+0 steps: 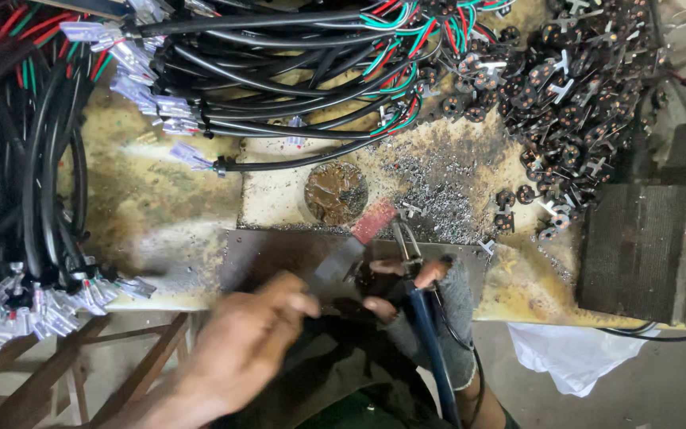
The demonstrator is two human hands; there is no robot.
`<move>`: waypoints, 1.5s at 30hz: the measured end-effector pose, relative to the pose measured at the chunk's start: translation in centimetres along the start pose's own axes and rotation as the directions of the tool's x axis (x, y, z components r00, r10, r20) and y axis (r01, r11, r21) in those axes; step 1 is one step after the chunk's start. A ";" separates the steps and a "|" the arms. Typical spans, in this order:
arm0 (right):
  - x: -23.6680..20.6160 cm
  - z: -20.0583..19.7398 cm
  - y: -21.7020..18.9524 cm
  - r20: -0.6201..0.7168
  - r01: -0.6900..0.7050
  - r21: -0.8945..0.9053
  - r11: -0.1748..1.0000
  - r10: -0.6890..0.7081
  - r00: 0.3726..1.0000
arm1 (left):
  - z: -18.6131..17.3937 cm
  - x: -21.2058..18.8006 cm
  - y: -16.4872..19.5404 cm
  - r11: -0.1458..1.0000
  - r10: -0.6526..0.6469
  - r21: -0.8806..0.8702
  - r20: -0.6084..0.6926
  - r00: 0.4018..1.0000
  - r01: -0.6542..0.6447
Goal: The person solders electrical wires at a workbench, holding a soldering iron in one gloved hand and positioning wire ends and terminals with the other hand. They repeatedly solder connections on small components and set finished pieces aside among piles of similar parts.
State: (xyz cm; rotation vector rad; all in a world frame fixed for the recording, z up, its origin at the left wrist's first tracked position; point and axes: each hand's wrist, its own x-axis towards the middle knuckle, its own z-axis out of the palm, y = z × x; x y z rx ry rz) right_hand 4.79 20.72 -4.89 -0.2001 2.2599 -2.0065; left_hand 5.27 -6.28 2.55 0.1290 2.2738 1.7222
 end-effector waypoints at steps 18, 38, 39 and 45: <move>-0.2 -2.2 0.6 -0.079 -0.094 0.199 0.975 0.111 0.991 | 5.0 3.8 1.3 0.999 0.001 0.048 0.115 0.993 -0.007; 1.5 -0.9 -2.1 -0.086 -0.063 -0.066 0.996 0.057 0.995 | 6.4 3.2 0.1 0.979 0.164 0.161 -0.284 0.945 -0.122; 1.4 -1.0 -2.0 -0.096 -0.081 -0.054 0.995 0.075 0.993 | 6.4 3.3 0.2 0.997 0.069 0.034 -0.279 0.958 -0.062; 1.3 -1.4 -0.6 -0.156 -0.132 0.052 0.990 0.138 0.978 | 6.0 4.0 0.5 0.970 0.205 -0.056 -0.328 0.922 -0.236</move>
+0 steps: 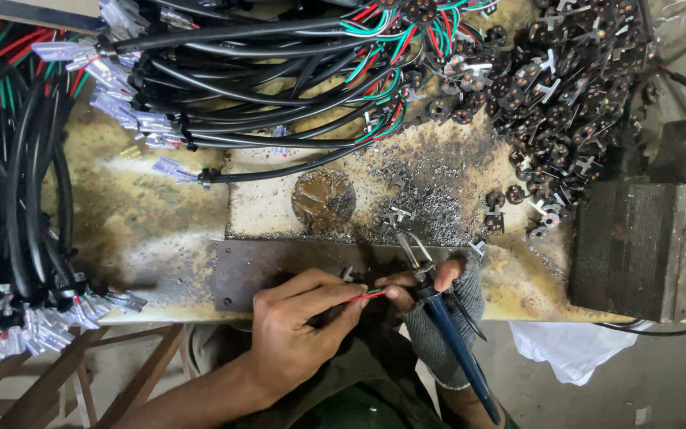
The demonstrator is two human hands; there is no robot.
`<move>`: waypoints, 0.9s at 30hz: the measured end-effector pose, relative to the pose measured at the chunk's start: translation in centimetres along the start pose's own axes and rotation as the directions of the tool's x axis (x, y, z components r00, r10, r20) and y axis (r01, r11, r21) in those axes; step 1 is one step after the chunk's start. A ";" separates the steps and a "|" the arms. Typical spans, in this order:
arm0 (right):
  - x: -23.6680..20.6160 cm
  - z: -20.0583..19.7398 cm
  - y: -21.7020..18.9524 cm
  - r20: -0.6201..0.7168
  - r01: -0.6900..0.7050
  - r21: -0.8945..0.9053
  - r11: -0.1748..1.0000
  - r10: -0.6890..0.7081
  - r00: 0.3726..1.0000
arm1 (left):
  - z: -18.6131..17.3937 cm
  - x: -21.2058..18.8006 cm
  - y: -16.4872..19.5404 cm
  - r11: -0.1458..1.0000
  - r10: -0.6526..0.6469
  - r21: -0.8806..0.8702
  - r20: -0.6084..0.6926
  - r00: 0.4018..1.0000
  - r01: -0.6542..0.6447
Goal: The person solders electrical wires at a workbench, holding a soldering iron in one gloved hand and positioning wire ends and terminals with the other hand. They repeatedly solder connections on small components and set finished pieces aside among piles of similar parts.
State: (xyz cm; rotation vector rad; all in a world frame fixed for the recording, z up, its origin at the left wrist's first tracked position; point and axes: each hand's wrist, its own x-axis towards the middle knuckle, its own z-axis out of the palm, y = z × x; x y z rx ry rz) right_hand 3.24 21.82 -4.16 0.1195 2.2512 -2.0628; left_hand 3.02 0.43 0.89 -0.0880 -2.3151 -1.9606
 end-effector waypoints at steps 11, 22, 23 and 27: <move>-0.5 -0.1 1.0 -0.006 0.054 0.036 0.998 -0.054 0.999 | 0.1 0.3 -0.9 0.997 -0.062 0.042 0.077 0.995 0.059; -0.3 0.9 0.4 -0.078 0.051 -0.180 0.982 -0.066 0.995 | -0.3 1.3 -1.4 0.962 0.120 0.240 0.064 0.991 -0.132; -0.4 0.9 0.3 -0.057 0.063 -0.223 0.973 -0.077 0.995 | -0.6 1.7 -1.2 0.938 0.093 0.334 0.021 0.995 -0.095; -0.1 0.9 -0.2 0.000 0.093 -0.304 0.948 -0.098 0.995 | -2.2 3.3 -0.9 0.844 -0.001 0.533 -0.113 0.994 0.061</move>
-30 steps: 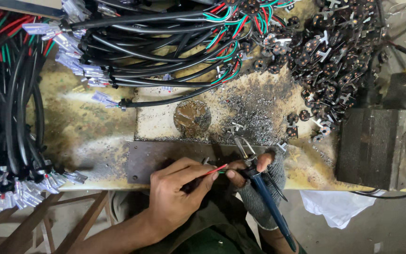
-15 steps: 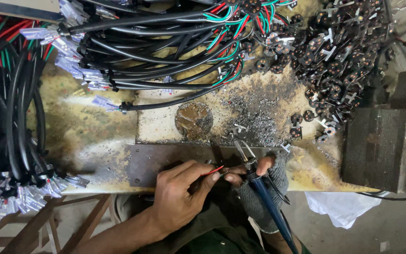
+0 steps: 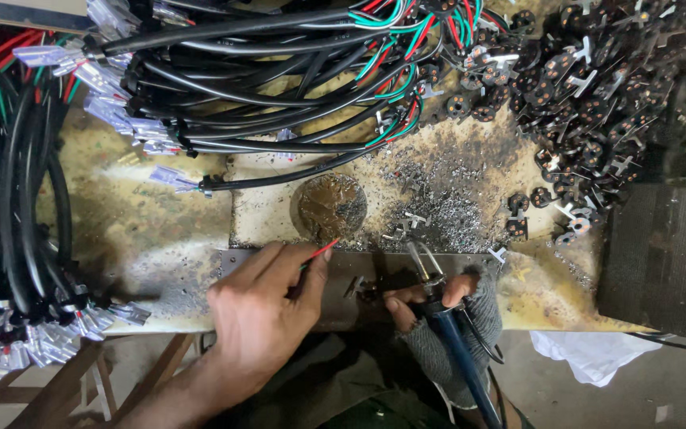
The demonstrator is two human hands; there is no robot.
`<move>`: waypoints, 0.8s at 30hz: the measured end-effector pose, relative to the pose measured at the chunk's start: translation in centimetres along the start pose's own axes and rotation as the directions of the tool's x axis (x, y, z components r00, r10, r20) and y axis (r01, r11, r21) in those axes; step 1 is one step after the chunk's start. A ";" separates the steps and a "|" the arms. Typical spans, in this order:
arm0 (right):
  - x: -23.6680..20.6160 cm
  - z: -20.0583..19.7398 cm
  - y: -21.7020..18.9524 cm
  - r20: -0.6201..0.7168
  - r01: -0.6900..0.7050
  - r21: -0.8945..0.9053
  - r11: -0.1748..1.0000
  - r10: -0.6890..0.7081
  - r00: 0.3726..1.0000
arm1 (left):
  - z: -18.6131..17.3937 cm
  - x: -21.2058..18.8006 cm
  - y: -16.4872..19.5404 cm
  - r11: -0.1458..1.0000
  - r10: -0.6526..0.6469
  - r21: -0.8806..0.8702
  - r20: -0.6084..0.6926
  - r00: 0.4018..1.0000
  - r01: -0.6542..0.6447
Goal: The person solders electrical wires at a workbench, holding a soldering iron in one gloved hand and positioning wire ends and terminals with the other hand. They repeatedly solder connections on small components and set finished pieces aside among piles of similar parts.
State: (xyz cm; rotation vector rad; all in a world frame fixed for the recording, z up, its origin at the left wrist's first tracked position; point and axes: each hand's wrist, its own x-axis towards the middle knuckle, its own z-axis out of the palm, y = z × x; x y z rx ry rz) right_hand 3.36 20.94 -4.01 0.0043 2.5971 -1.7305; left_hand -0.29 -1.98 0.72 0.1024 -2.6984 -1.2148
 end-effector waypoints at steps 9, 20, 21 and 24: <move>0.4 0.2 0.1 0.198 -0.547 0.549 0.632 0.538 0.819 | 0.1 1.7 -0.1 0.999 0.036 0.008 0.017 0.999 -0.036; -3.6 -1.4 5.5 0.152 -0.402 0.479 0.780 0.378 0.913 | 0.4 -0.3 0.1 0.948 -0.019 -0.300 0.292 0.956 0.110; -3.8 -1.4 5.4 0.106 -0.379 0.385 0.842 0.368 0.924 | 0.8 -0.8 0.0 0.926 -0.005 -0.358 0.311 0.950 0.122; -4.3 -1.4 4.5 0.010 -0.167 0.205 0.964 0.169 0.986 | 1.7 -1.8 -0.4 0.921 0.085 -0.389 0.249 0.965 0.020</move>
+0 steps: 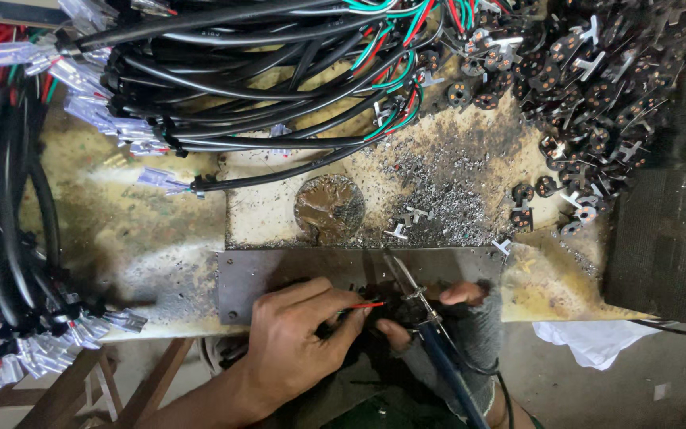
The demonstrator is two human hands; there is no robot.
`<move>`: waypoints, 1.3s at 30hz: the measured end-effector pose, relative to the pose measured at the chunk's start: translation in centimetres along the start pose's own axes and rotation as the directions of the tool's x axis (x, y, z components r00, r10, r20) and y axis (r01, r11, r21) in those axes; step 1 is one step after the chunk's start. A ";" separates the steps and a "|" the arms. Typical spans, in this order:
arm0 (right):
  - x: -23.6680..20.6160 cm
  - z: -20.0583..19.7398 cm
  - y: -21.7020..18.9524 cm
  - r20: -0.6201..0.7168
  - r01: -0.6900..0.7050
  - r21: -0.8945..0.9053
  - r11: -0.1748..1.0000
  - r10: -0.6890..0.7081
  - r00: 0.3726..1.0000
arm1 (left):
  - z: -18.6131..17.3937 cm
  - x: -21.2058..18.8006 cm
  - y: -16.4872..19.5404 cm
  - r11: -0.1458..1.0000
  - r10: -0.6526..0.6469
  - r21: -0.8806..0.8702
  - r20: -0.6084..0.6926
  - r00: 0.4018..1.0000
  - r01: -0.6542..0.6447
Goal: The person solders electrical wires at a workbench, holding a soldering iron in one gloved hand and positioning wire ends and terminals with the other hand. They repeatedly solder connections on small components and set finished pieces aside among piles of similar parts.
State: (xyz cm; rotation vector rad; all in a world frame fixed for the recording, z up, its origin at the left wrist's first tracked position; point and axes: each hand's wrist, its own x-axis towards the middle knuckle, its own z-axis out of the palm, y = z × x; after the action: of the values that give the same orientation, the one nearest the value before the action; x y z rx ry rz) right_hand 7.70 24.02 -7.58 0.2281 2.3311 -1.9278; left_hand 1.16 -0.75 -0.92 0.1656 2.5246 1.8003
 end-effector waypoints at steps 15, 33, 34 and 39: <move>1.4 -3.2 -0.8 0.444 0.545 -0.315 0.777 -0.387 0.808 | 0.9 -0.4 -0.6 0.996 -0.013 0.093 -0.043 0.999 0.017; 1.1 -2.8 -0.3 0.478 0.594 -0.356 0.722 -0.405 0.779 | 0.2 -1.0 -2.1 0.993 0.025 0.118 0.015 1.000 -0.027; 1.3 -2.8 0.1 0.507 0.715 -0.386 0.582 -0.514 0.692 | 0.1 -1.1 -2.1 0.993 0.026 0.113 0.008 1.000 -0.026; 1.5 -2.9 1.2 0.447 0.576 -0.330 0.748 -0.413 0.793 | -0.1 -1.0 -2.2 0.995 0.048 0.088 0.021 0.999 -0.049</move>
State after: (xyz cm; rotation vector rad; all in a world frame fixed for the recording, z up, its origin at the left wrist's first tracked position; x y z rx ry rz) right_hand 6.50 27.12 -8.50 -0.8060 2.6558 -1.3347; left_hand 2.01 -1.70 -2.98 0.2478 2.6109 1.6950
